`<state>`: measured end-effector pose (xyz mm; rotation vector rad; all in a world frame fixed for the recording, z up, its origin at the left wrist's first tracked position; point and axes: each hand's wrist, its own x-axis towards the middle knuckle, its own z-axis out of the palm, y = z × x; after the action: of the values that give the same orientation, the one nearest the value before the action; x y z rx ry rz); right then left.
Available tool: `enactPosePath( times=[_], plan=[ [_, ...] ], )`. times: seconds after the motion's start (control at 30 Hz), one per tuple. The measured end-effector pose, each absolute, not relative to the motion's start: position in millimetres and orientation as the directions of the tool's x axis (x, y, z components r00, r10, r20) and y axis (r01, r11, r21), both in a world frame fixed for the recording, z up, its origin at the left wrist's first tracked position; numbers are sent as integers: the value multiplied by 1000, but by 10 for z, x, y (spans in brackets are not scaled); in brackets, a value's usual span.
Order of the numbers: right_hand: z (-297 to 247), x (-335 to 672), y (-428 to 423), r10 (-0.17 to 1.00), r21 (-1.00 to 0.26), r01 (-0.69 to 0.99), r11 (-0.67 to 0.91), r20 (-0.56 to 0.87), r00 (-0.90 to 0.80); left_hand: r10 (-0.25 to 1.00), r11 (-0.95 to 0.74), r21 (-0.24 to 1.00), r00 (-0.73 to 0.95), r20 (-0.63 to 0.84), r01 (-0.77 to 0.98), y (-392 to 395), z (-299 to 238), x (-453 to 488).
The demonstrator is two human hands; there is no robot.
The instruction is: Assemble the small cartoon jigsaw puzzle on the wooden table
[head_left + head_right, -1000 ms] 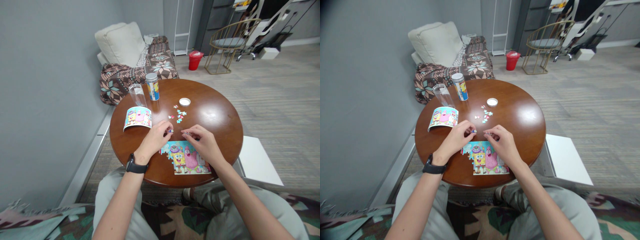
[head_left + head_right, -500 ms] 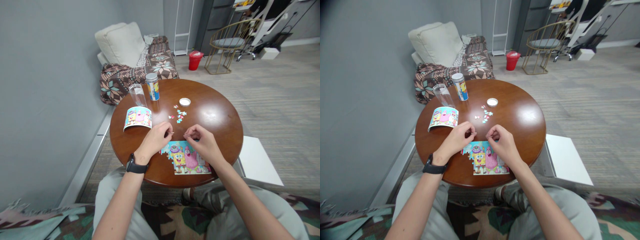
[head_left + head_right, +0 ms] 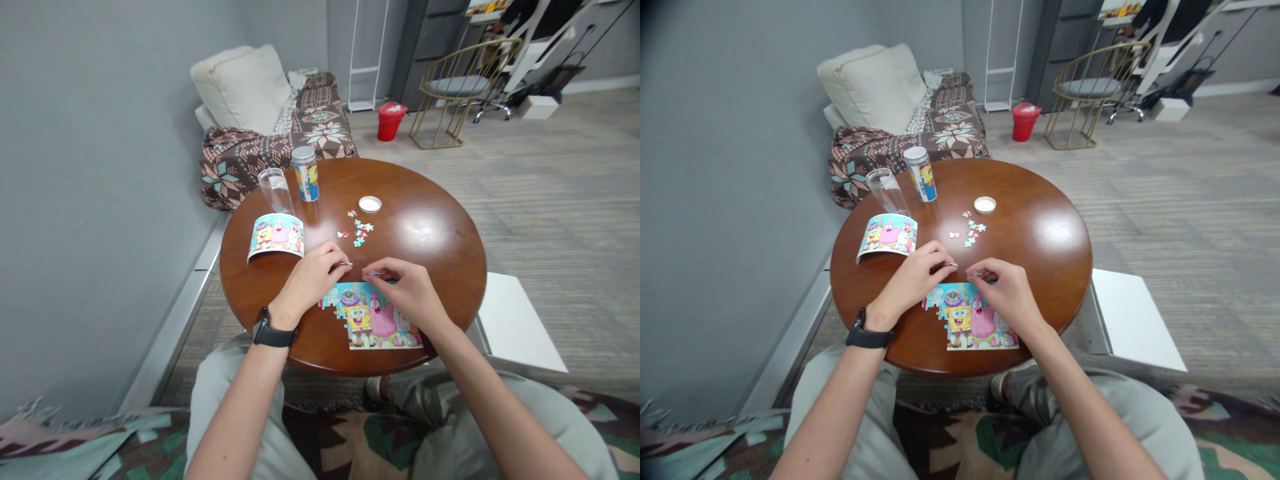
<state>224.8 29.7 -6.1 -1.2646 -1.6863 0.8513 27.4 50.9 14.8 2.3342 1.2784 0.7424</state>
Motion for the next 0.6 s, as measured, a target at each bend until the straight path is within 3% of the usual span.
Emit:
enactPosePath(
  times=[0.37, 0.6],
  plan=[
    [-65, 2280, 303, 956, -821, 490, 292, 249, -154, 851, -520, 541, 458, 257, 661, 526, 124, 268],
    [-37, 2256, 310, 950, -855, 413, 313, 277, -145, 860, -508, 541, 428, 277, 670, 520, 114, 272]
  ],
)
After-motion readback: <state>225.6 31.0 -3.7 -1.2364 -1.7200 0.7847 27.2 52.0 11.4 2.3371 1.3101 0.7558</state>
